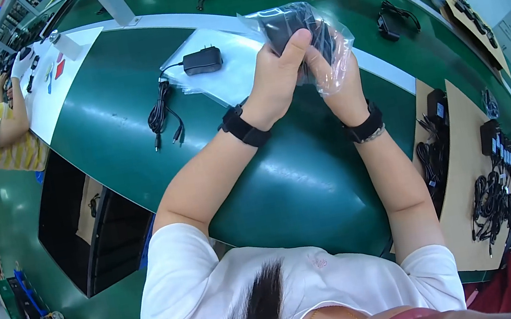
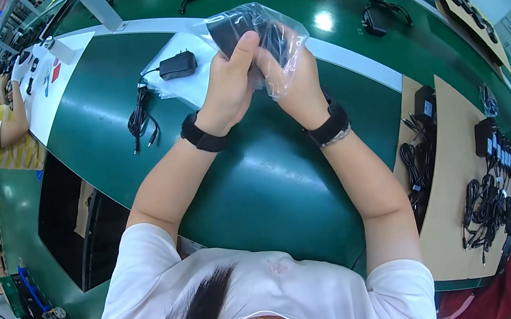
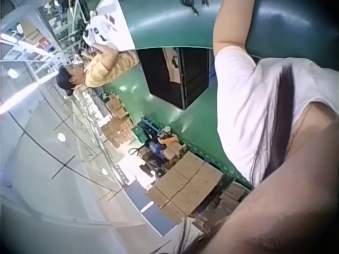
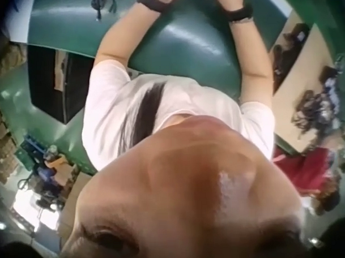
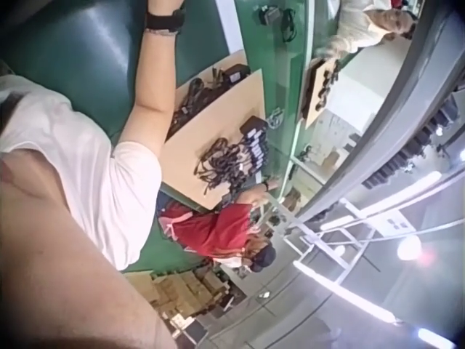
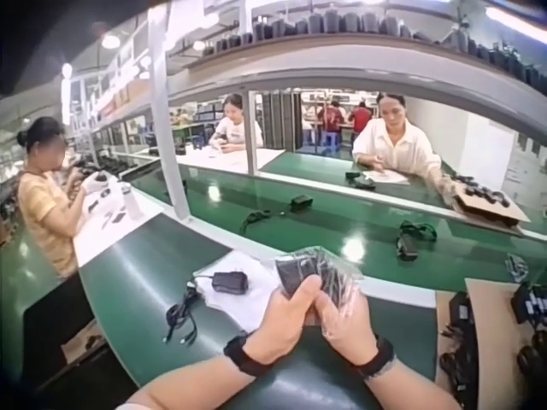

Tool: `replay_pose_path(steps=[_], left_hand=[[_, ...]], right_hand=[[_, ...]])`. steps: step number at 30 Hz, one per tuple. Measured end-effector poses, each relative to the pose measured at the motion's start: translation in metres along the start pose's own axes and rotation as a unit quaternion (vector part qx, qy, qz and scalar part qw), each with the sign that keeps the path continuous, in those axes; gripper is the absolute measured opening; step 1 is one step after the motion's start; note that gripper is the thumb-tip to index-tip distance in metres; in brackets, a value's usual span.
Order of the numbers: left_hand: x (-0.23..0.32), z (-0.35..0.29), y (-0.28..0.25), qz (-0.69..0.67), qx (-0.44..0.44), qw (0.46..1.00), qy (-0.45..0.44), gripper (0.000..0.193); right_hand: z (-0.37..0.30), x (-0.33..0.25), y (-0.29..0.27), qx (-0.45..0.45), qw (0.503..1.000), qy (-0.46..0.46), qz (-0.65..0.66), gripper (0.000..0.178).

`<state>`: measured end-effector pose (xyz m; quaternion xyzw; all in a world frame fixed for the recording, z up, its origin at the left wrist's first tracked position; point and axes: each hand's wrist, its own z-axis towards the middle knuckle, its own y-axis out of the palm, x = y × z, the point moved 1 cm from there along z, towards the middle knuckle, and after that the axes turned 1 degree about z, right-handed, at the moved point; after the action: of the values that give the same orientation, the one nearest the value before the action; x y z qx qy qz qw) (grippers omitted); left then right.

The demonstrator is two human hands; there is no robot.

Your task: The person packages power adapters by hand, picking up an adapter and its cord, wrapping the cord around the adapter body, and sliding the unit into a plastic bag. This process is repeated for several units throughout the video.

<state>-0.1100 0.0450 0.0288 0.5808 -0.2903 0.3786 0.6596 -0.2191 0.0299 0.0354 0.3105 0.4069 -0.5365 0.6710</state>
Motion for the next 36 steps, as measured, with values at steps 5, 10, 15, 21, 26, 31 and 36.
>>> replay_pose_path(steps=[5, 10, 15, 21, 26, 31, 36], left_hand=[[0.007, -0.001, -0.007, 0.060, -0.034, 0.997, -0.026, 0.024], [0.001, 0.002, -0.022, 0.111, -0.072, 0.989, -0.060, 0.023], [-0.007, 0.006, -0.033, -0.004, -0.068, 0.990, -0.124, 0.022], [-0.004, 0.005, -0.021, -0.049, -0.103, 0.991, -0.076, 0.024], [-0.006, 0.002, -0.016, -0.063, -0.119, 0.987, -0.092, 0.025], [-0.014, 0.000, -0.015, -0.013, -0.073, 0.995, -0.069, 0.023], [-0.013, 0.006, -0.030, 0.026, -0.011, 0.997, -0.076, 0.019]], right_hand=[[0.002, 0.011, -0.005, -0.103, 0.992, 0.000, -0.078, 0.037], [0.004, 0.000, -0.015, -0.185, 0.932, -0.104, -0.293, 0.045], [0.013, 0.008, -0.034, -0.275, 0.898, -0.035, -0.342, 0.042], [0.014, 0.019, -0.032, -0.064, 0.994, 0.090, -0.017, 0.023], [0.009, 0.026, -0.023, 0.047, 0.987, 0.127, 0.093, 0.017], [0.011, 0.040, -0.031, 0.050, 0.995, -0.001, -0.086, 0.021], [0.015, 0.033, -0.028, -0.131, 0.962, -0.079, -0.225, 0.030]])
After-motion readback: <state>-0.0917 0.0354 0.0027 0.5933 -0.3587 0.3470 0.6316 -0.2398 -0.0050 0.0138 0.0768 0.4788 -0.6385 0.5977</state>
